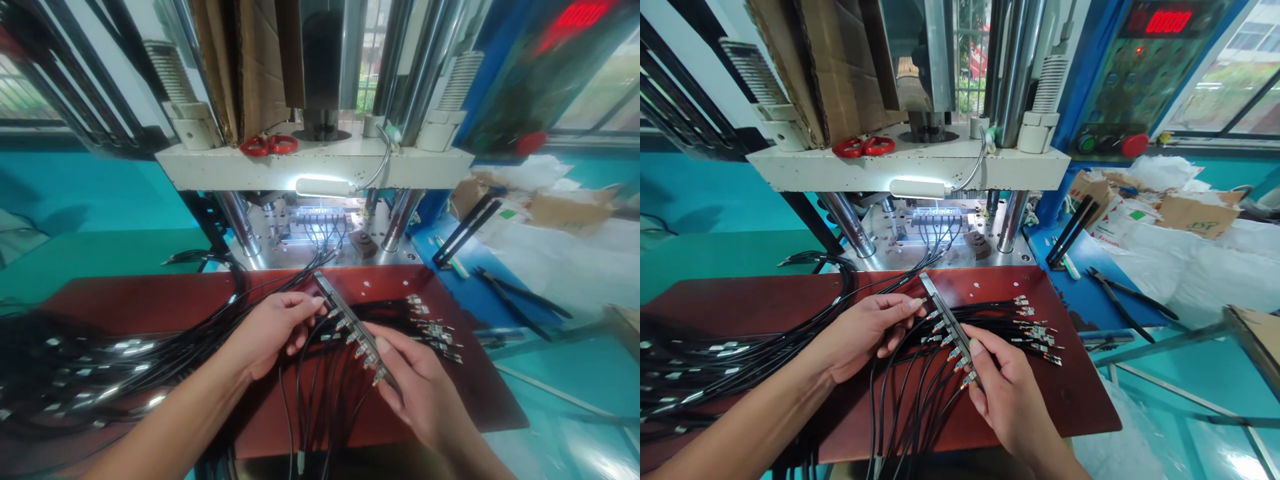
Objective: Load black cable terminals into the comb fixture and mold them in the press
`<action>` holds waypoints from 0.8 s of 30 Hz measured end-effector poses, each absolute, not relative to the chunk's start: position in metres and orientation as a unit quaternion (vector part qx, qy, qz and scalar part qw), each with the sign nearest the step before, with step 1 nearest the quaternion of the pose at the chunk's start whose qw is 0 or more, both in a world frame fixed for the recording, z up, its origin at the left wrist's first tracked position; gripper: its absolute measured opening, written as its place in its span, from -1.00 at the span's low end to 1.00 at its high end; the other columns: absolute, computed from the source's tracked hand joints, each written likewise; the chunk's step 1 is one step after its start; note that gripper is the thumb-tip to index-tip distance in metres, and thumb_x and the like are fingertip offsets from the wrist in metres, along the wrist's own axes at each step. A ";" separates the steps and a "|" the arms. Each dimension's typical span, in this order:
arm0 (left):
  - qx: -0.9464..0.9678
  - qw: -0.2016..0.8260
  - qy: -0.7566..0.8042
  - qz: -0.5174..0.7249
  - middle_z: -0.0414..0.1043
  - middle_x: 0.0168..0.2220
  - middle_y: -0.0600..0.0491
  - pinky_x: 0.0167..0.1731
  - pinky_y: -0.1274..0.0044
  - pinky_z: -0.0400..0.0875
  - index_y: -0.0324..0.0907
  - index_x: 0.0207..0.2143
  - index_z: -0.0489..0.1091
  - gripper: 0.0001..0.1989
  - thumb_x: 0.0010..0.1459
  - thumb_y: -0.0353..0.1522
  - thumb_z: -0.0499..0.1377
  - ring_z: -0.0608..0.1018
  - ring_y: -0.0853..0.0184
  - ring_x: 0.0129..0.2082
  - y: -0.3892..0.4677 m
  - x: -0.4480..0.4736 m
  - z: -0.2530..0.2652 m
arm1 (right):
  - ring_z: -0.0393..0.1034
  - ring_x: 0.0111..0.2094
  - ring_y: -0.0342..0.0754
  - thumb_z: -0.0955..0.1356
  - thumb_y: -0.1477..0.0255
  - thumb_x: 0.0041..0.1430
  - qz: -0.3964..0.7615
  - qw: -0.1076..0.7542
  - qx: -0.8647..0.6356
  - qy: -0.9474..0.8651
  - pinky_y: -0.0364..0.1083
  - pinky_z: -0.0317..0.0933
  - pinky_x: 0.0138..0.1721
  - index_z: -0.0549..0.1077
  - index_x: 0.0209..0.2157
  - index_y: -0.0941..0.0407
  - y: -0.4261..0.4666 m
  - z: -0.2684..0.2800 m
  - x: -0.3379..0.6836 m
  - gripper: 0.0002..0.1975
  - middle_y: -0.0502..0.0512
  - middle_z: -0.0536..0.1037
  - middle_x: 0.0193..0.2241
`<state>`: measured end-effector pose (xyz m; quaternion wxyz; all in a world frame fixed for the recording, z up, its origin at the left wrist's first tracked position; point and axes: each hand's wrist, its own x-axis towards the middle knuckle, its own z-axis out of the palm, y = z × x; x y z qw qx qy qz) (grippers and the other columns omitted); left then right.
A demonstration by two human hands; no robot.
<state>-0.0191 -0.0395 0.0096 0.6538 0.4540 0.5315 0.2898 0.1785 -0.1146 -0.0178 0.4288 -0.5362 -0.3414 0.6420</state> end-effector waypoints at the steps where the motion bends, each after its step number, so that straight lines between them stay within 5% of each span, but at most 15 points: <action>1: 0.460 0.648 0.536 0.285 0.21 -0.60 0.18 -0.78 0.68 -0.04 -0.21 -0.41 0.41 -0.70 0.07 -0.13 0.18 0.20 0.55 -0.73 -0.040 -0.018 0.010 | 0.06 -0.67 -0.33 0.33 0.13 0.15 0.641 0.428 -0.536 -0.344 -0.27 -0.06 -0.71 0.43 0.02 0.04 -0.114 -0.018 0.179 -0.55 0.01 0.41 -0.43; 8: 0.505 0.596 0.566 0.262 0.06 -0.71 0.21 -0.77 0.63 -0.11 -0.17 -0.52 0.36 -0.62 0.06 -0.04 0.15 0.08 0.53 -0.76 -0.044 -0.011 0.004 | 0.03 -0.70 -0.33 0.30 0.15 0.20 0.636 0.424 -0.533 -0.363 -0.27 -0.11 -0.73 0.39 0.06 0.06 -0.114 -0.019 0.179 -0.54 -0.02 0.38 -0.50; 19: 0.513 0.562 0.602 0.243 0.10 -0.77 0.20 -0.75 0.61 -0.14 -0.19 -0.58 0.33 -0.58 0.07 -0.02 0.12 0.12 0.52 -0.78 -0.045 -0.004 0.006 | 0.10 -0.69 -0.33 0.32 0.10 0.15 0.613 0.423 -0.552 -0.375 -0.29 -0.03 -0.73 0.45 0.00 0.00 -0.116 -0.018 0.178 -0.56 0.06 0.49 -0.34; 24: 0.525 0.545 0.605 0.247 0.29 -0.68 0.11 -0.73 0.60 -0.09 -0.21 -0.56 0.38 -0.58 0.11 -0.05 0.09 0.18 0.53 -0.77 -0.045 -0.003 0.002 | 0.13 -0.68 -0.32 0.32 0.10 0.14 0.604 0.429 -0.559 -0.373 -0.27 0.09 -0.69 0.47 -0.02 -0.04 -0.116 -0.018 0.177 -0.59 0.06 0.50 -0.31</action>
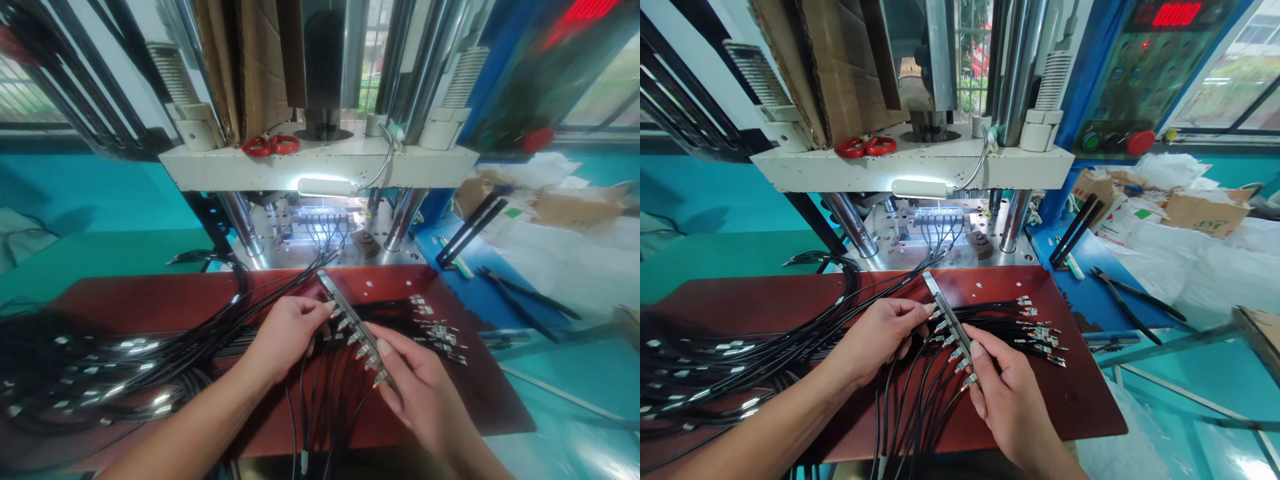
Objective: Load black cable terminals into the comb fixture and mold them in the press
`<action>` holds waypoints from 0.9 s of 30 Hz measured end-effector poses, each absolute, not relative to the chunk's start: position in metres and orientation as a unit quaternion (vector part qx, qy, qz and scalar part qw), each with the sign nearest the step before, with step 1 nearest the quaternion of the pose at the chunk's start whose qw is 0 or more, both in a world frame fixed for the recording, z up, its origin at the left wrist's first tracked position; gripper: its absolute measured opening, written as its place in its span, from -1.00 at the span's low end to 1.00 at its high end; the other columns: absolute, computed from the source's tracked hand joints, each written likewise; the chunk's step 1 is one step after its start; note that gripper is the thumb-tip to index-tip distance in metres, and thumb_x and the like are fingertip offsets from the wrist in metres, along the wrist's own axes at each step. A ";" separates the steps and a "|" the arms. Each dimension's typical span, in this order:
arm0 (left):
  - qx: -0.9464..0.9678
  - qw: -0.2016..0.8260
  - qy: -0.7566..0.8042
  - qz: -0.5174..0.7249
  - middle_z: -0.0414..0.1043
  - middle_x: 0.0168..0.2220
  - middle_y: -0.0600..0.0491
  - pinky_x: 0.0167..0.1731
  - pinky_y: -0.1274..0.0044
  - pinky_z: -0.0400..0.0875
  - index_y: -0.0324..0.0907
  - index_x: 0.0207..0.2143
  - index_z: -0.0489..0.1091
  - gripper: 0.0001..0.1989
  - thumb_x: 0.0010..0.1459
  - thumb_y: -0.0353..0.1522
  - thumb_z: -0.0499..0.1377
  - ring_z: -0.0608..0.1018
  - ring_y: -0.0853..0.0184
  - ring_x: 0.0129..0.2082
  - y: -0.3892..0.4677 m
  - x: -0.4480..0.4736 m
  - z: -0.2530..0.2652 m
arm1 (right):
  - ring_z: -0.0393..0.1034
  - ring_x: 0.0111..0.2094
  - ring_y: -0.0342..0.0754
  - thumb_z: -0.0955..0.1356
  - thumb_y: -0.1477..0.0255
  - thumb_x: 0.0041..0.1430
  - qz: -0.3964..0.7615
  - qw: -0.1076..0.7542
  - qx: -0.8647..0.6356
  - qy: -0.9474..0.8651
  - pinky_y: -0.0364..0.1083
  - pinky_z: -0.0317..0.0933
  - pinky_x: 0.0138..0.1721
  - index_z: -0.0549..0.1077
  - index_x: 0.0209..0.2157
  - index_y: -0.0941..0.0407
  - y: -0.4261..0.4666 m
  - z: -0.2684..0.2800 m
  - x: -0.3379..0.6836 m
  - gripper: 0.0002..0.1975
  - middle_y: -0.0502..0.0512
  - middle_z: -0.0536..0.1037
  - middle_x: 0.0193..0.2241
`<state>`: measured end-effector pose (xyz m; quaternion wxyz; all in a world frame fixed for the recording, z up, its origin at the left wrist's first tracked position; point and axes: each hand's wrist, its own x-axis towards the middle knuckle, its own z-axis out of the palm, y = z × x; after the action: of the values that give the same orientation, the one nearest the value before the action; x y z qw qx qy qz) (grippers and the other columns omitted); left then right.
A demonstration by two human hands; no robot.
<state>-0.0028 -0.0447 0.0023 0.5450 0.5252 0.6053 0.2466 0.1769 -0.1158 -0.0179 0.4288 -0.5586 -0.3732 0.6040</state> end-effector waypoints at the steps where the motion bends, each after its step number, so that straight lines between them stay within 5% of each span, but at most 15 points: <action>1: 0.529 0.543 0.604 0.247 0.34 -0.64 0.09 -0.73 0.60 -0.09 -0.21 -0.56 0.38 -0.58 0.11 -0.05 0.09 0.19 0.53 -0.77 -0.045 -0.003 0.001 | 0.14 -0.68 -0.32 0.32 0.10 0.14 0.604 0.429 -0.560 -0.372 -0.27 0.10 -0.68 0.47 -0.02 -0.04 -0.116 -0.018 0.177 -0.59 0.07 0.50 -0.30; 17: 0.558 0.545 0.582 0.229 0.43 -0.55 0.04 -0.71 0.59 0.01 -0.20 -0.52 0.41 -0.61 0.13 -0.09 0.06 0.27 0.48 -0.74 -0.042 -0.005 -0.001 | 0.07 -0.67 -0.29 0.31 0.11 0.17 0.619 0.408 -0.541 -0.397 -0.26 -0.01 -0.70 0.41 0.07 0.04 -0.114 -0.021 0.178 -0.51 0.00 0.39 -0.50; 24: 0.715 0.246 0.587 0.288 0.53 -0.37 0.07 -0.35 0.53 0.26 -0.09 -0.33 0.50 -0.70 0.17 -0.14 0.06 0.49 0.32 -0.38 -0.031 -0.028 0.045 | -0.01 -0.73 -0.32 0.29 0.13 0.18 0.605 0.403 -0.550 -0.411 -0.28 -0.16 -0.76 0.40 0.05 0.07 -0.100 -0.019 0.182 -0.53 -0.09 0.29 -0.59; 27: 0.692 0.251 0.589 0.334 0.51 -0.32 0.04 -0.26 0.50 0.28 -0.13 -0.30 0.46 -0.77 0.10 -0.19 0.16 0.49 0.28 -0.30 0.001 -0.033 0.045 | 0.04 -0.75 -0.27 0.27 0.14 0.20 0.551 0.359 -0.580 -0.481 -0.25 -0.10 -0.75 0.39 0.05 0.09 -0.088 -0.012 0.185 -0.54 -0.11 0.27 -0.65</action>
<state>-0.0326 0.0007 0.0447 0.2513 0.6917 0.5888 0.3342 0.1855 -0.0883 -0.0119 0.3589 -0.5798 -0.4810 0.5510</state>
